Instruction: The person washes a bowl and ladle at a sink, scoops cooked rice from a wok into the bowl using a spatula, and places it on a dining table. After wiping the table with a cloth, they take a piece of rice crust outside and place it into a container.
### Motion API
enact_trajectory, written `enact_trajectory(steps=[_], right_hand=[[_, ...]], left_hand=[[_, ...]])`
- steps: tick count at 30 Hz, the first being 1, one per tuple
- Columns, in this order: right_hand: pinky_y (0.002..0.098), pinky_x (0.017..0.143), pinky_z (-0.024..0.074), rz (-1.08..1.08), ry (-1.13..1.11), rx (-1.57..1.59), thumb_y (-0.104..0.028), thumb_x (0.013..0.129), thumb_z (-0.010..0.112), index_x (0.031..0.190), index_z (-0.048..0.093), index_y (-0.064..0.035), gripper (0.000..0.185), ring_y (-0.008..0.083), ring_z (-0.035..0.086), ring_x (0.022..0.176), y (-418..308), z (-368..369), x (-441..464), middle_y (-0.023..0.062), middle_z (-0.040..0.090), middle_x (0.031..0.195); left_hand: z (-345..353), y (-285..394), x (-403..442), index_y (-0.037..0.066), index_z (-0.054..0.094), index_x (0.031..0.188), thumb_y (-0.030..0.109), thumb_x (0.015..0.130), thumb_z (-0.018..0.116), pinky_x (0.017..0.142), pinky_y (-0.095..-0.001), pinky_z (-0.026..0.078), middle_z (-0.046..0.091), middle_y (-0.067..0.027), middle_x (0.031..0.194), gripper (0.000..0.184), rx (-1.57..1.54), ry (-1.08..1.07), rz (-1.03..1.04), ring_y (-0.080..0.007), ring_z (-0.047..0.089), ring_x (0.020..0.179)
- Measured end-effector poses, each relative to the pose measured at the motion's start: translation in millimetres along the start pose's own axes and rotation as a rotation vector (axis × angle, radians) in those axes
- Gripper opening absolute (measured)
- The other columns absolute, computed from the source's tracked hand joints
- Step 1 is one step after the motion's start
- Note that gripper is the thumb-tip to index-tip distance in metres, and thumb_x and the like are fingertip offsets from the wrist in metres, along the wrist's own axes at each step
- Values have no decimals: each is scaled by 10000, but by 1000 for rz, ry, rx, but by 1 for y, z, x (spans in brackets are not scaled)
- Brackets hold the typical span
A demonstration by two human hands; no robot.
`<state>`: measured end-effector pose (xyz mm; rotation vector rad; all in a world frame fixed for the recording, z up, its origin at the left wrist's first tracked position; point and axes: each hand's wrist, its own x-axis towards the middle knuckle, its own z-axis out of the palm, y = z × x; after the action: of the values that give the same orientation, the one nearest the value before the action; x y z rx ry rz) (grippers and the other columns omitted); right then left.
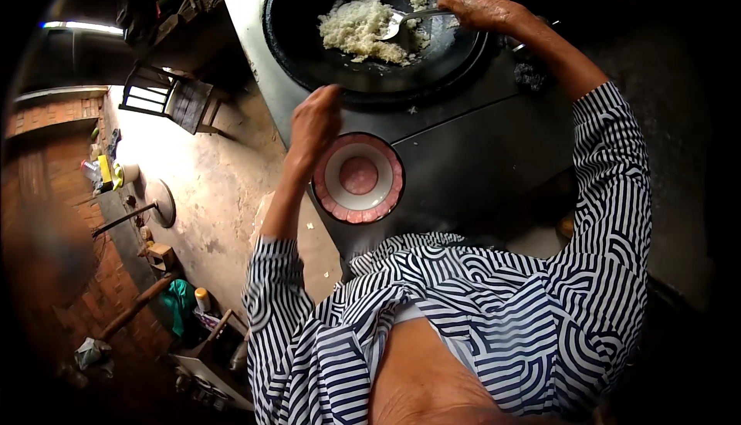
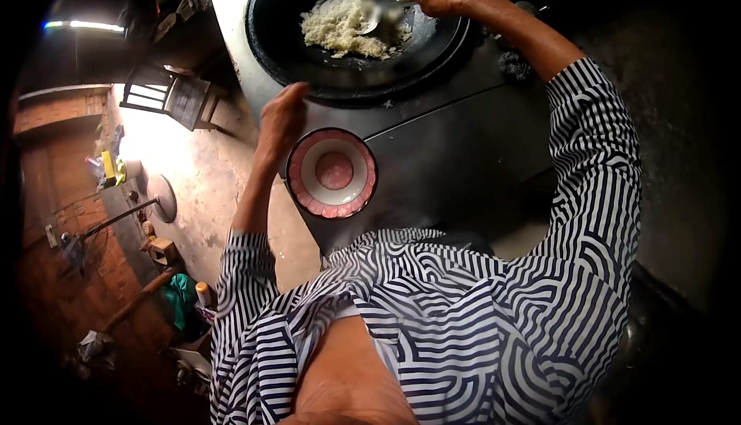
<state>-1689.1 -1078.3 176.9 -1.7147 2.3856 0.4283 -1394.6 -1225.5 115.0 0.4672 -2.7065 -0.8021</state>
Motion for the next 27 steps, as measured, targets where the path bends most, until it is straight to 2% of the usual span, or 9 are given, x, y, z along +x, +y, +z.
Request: enact_trajectory(steps=[3, 4, 10, 12, 13, 15, 23, 25, 27], right_hand=[[327, 741, 445, -207, 205, 21, -36, 672, 556, 958, 562, -88, 291, 203, 553, 862, 58, -18, 12, 49, 591, 902], [380, 820, 389, -269, -65, -64, -166, 723, 505, 977, 542, -86, 269, 266, 481, 993, 38, -82, -13, 106, 532, 1039], [358, 776, 407, -155, -186, -21, -182, 729, 519, 894, 582, -95, 197, 243, 515, 902, 65, -84, -5, 78, 568, 891], [351, 755, 416, -390, 152, 91, -160, 723, 536, 855, 605, -92, 164, 238, 534, 863, 92, -64, -5, 77, 587, 852], [346, 759, 413, -184, -48, 76, -135, 716, 548, 863, 602, -92, 162, 245, 530, 865, 82, -76, -1, 82, 581, 853], [348, 761, 411, -203, -54, 86, -135, 711, 552, 866, 599, -90, 169, 246, 526, 867, 90, -69, 7, 87, 577, 858], [345, 711, 434, -391, 79, 133, -93, 662, 552, 794, 601, -44, 149, 250, 553, 785, 79, -66, 22, 109, 601, 806], [337, 660, 453, -144, -358, 236, -82, 634, 553, 789, 614, -30, 175, 275, 567, 707, 61, -94, 32, 129, 608, 752], [339, 634, 457, -231, -241, 305, -85, 634, 549, 794, 620, -26, 184, 284, 567, 677, 75, -63, 43, 141, 605, 727]], left_hand=[[72, -22, 79, 45, 476, 892, 56, 741, 420, 741, -420, 394, 530, -120, 909, 161, 133, -202, 186, -312, 488, 921], [93, -30, 101, 43, 472, 903, 60, 738, 422, 763, -438, 383, 522, -106, 946, 173, 182, -300, 188, -300, 467, 972], [202, -71, 159, 70, 471, 1008, 134, 750, 449, 792, -495, 354, 490, -93, 1052, 267, 385, -242, 218, -260, 437, 1034], [199, -72, 164, 72, 454, 1073, 153, 751, 462, 822, -505, 341, 467, -88, 1105, 332, 357, -496, 151, -272, 396, 1086], [201, -76, 165, 61, 456, 1071, 152, 750, 463, 831, -510, 336, 465, -85, 1104, 334, 370, -378, 236, -266, 386, 1096], [204, -80, 162, 29, 472, 1020, 143, 747, 466, 851, -512, 321, 469, -89, 1052, 296, 386, -167, 362, -254, 384, 1087], [196, -79, 149, 58, 484, 983, 115, 735, 460, 827, -424, 329, 471, -92, 1003, 256, 264, -297, 358, -251, 416, 1009], [187, -77, 145, 60, 473, 993, 87, 730, 446, 827, -395, 326, 464, -94, 1025, 267, 236, -339, 335, -253, 418, 1000], [189, -84, 137, 59, 476, 965, 87, 725, 448, 836, -391, 326, 469, -96, 998, 244, 207, -337, 373, -256, 421, 984]])
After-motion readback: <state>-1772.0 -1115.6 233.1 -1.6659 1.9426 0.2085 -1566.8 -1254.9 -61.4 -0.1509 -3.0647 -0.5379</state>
